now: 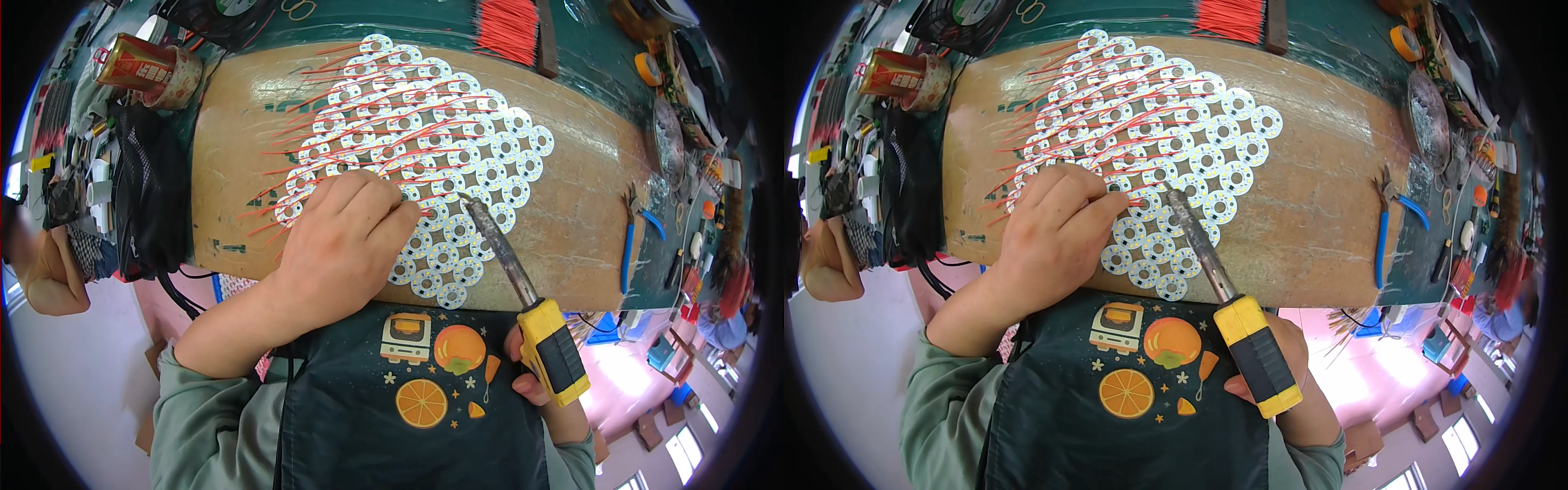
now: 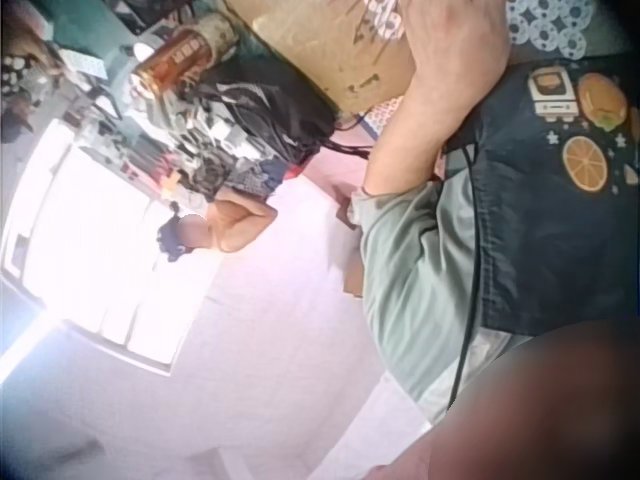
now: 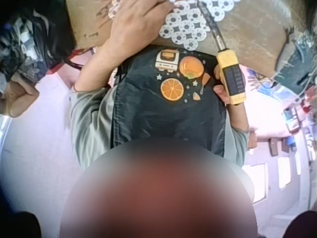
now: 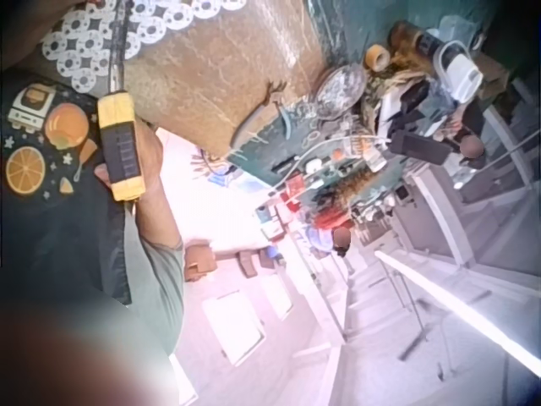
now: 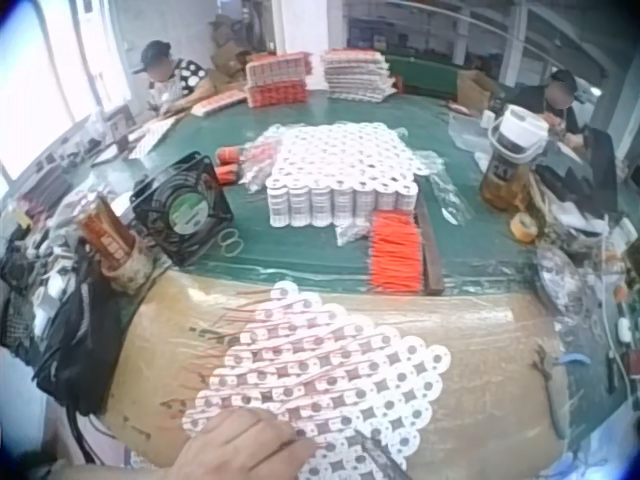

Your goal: The person solders red wires onto a large grid of circular LED components using a soldering iron and solder wire.

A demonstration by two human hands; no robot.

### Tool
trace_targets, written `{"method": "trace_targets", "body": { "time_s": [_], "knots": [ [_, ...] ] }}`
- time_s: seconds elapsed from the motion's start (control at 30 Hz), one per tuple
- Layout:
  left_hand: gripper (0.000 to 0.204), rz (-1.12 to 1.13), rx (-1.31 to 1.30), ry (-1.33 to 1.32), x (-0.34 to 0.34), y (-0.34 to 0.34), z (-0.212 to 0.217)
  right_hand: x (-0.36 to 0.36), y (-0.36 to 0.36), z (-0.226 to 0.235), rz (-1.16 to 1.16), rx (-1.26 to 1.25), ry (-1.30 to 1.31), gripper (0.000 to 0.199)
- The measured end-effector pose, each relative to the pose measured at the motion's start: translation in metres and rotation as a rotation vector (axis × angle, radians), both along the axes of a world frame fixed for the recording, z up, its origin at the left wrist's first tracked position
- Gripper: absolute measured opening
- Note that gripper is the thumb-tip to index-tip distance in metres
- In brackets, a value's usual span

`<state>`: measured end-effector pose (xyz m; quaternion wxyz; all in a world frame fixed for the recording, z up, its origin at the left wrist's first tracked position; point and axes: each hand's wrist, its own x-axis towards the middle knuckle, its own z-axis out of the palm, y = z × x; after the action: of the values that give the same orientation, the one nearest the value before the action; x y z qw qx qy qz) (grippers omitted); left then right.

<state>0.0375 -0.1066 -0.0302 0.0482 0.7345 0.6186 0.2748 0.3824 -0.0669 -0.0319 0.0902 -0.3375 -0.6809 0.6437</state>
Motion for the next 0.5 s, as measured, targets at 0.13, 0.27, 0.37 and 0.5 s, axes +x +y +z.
{"method": "trace_targets", "body": {
  "time_s": [0.13,0.27,0.37,0.5],
  "knots": [
    [0.033,0.012,0.031,-0.009,0.002,-0.004,0.002,-0.002,-0.005,0.003,-0.047,0.091,-0.039,0.070],
    [0.033,-0.060,0.009,-0.065,0.003,-0.009,-0.003,-0.002,-0.003,0.008,-0.036,0.064,-0.034,0.066],
    [0.032,-0.067,0.011,-0.084,0.004,-0.010,-0.007,-0.002,-0.004,0.006,-0.024,0.121,-0.026,0.063],
    [0.032,-0.063,0.005,-0.076,0.004,-0.010,-0.005,0.014,-0.013,-0.008,0.013,0.166,-0.104,0.062]
  ]
}}
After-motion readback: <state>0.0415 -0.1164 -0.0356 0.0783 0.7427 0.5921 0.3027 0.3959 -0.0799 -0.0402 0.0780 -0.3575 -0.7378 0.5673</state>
